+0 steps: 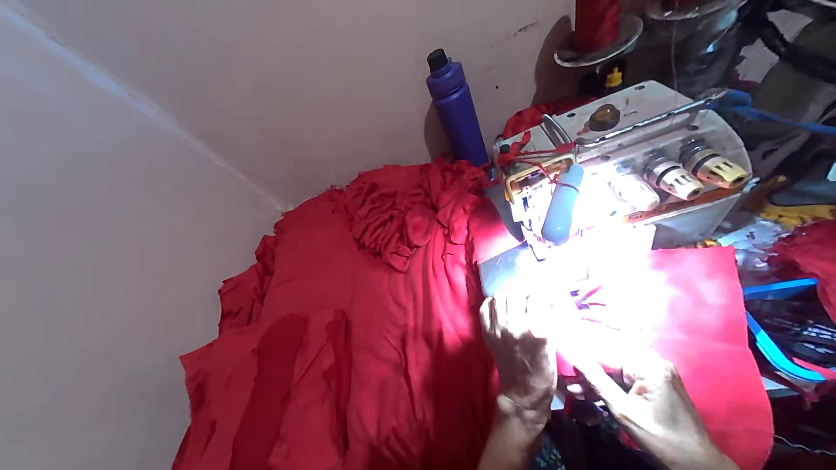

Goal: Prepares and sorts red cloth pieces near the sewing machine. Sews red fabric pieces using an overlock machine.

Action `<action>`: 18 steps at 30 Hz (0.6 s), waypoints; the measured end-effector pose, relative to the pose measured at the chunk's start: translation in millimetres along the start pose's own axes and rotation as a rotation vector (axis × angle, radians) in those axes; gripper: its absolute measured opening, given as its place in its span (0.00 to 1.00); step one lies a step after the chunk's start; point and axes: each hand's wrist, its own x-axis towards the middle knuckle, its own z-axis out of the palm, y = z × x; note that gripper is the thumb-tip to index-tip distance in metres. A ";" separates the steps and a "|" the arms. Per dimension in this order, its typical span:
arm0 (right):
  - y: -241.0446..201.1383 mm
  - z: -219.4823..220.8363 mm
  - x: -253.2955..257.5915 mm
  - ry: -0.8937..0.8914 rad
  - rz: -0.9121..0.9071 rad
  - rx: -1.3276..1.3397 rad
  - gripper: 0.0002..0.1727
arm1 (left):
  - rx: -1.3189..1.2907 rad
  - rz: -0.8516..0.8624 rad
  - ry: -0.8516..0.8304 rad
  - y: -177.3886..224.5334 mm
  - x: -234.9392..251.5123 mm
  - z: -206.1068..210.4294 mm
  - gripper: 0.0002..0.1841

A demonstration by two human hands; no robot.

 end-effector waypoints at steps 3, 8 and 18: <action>0.1 1.2 9.4 0.028 0.022 -0.007 0.22 | -0.010 -0.064 -0.054 4.5 -5.0 4.0 0.09; 0.4 6.8 32.9 0.050 0.033 0.008 0.18 | -0.085 -0.136 -0.122 1.6 10.5 10.7 0.14; -11.7 -1.3 37.1 0.041 -0.123 -0.333 0.15 | -0.154 -0.263 -0.555 -42.1 64.3 10.5 0.24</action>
